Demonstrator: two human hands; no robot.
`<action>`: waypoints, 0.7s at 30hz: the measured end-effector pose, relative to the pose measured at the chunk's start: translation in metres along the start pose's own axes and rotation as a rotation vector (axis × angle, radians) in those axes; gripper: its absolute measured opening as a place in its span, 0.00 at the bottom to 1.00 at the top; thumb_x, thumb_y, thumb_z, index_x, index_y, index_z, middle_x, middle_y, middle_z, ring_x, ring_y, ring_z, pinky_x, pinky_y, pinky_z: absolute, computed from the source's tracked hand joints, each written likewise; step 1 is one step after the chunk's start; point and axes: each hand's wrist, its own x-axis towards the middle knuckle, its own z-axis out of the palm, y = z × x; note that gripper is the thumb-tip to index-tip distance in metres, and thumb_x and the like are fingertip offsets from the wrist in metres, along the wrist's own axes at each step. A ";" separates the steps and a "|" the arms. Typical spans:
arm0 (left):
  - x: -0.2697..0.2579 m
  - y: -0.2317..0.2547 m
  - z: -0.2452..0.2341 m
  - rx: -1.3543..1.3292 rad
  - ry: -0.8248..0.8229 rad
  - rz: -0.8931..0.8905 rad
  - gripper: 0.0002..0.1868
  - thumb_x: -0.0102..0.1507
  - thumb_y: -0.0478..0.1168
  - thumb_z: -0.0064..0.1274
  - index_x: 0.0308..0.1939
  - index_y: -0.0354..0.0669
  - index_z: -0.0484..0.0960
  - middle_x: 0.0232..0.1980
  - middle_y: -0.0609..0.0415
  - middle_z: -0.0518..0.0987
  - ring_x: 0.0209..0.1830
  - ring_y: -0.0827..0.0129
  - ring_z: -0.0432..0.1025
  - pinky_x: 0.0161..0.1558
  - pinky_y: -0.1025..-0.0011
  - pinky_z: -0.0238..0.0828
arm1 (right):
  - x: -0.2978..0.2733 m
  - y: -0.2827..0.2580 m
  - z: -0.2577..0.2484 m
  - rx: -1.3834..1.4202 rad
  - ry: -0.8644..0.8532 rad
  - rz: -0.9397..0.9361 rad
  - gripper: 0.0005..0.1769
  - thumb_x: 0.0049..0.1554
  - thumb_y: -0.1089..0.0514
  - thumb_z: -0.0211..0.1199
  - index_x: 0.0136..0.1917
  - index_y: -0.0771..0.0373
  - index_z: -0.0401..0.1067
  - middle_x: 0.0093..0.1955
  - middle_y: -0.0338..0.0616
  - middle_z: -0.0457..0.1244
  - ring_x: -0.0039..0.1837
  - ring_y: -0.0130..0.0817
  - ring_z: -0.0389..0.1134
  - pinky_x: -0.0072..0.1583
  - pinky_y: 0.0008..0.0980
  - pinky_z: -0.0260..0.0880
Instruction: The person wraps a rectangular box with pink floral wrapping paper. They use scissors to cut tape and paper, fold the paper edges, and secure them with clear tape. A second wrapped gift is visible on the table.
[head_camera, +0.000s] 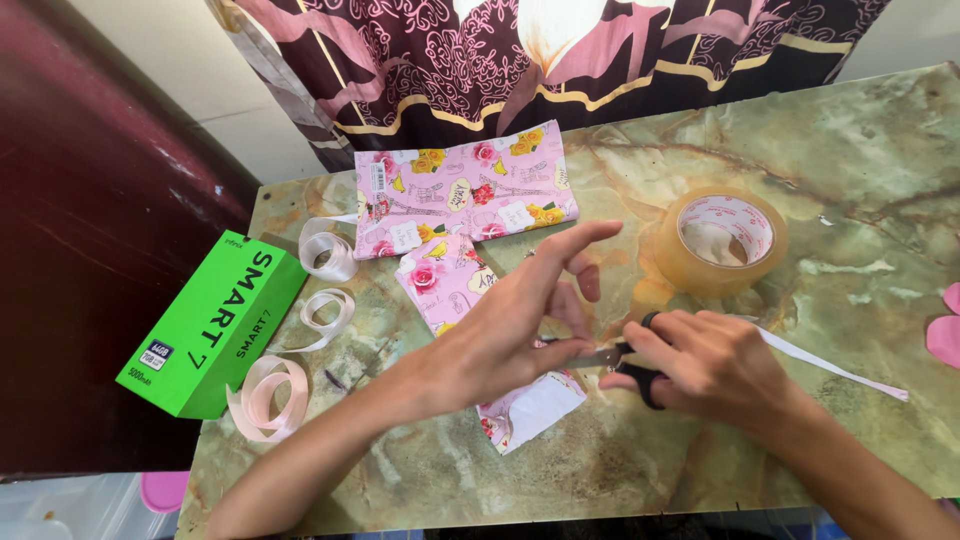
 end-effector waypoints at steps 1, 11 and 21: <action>-0.001 0.003 -0.001 -0.088 -0.007 0.020 0.48 0.61 0.24 0.62 0.79 0.42 0.50 0.52 0.53 0.67 0.45 0.72 0.79 0.51 0.73 0.81 | 0.001 0.000 -0.002 -0.021 -0.012 0.014 0.23 0.47 0.42 0.73 0.45 0.62 0.74 0.30 0.41 0.61 0.30 0.38 0.65 0.35 0.39 0.67; -0.039 0.008 -0.003 -0.527 0.273 -0.057 0.38 0.66 0.22 0.51 0.75 0.40 0.50 0.60 0.45 0.66 0.56 0.56 0.79 0.58 0.65 0.82 | 0.003 -0.024 -0.016 0.000 -0.349 0.846 0.35 0.45 0.42 0.79 0.59 0.61 0.72 0.49 0.56 0.60 0.46 0.58 0.70 0.47 0.50 0.71; -0.098 0.001 0.018 -0.584 0.309 -0.202 0.39 0.65 0.20 0.49 0.75 0.40 0.48 0.62 0.45 0.64 0.62 0.51 0.78 0.48 0.68 0.78 | -0.001 0.015 -0.012 0.115 -0.824 0.894 0.59 0.39 0.45 0.82 0.76 0.63 0.57 0.68 0.53 0.55 0.63 0.52 0.67 0.62 0.42 0.71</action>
